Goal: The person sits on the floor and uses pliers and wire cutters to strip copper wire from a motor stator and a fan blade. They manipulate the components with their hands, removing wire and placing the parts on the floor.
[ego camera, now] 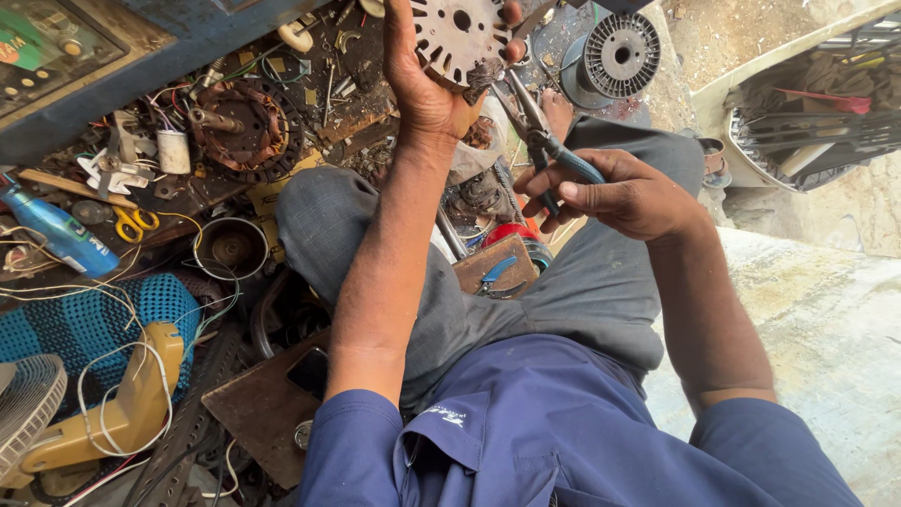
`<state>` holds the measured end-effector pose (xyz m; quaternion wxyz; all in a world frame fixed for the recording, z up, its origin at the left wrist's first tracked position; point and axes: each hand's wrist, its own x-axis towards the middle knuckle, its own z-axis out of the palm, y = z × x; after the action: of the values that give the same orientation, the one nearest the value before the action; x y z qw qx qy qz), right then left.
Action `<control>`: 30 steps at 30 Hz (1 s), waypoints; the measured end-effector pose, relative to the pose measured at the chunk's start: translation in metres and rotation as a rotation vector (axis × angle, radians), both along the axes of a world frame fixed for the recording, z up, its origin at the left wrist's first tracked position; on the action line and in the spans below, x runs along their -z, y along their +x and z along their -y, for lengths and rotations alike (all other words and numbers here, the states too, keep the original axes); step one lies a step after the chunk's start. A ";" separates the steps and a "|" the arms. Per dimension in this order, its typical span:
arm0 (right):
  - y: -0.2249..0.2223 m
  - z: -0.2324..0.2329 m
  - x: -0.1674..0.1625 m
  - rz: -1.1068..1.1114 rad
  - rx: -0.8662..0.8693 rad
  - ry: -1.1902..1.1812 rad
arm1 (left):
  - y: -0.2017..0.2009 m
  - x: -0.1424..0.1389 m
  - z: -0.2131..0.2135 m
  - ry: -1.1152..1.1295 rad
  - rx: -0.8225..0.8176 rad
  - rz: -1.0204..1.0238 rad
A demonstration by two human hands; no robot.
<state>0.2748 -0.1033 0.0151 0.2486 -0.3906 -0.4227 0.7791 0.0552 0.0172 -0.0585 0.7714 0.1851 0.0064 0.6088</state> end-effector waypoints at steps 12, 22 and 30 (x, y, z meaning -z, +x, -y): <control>-0.021 -0.001 -0.007 -0.053 0.184 -0.065 | 0.008 0.004 0.004 -0.006 -0.082 -0.182; -0.044 0.019 0.089 -1.012 0.203 -0.472 | 0.014 -0.004 0.011 -0.066 0.166 0.289; 0.002 -0.012 0.045 -0.158 0.142 -0.155 | 0.019 0.021 0.017 0.068 -0.069 -0.201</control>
<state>0.2770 -0.0910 -0.0303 0.3048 -0.3749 -0.3117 0.8181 0.0739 0.0002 -0.0799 0.7387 0.2709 0.0694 0.6133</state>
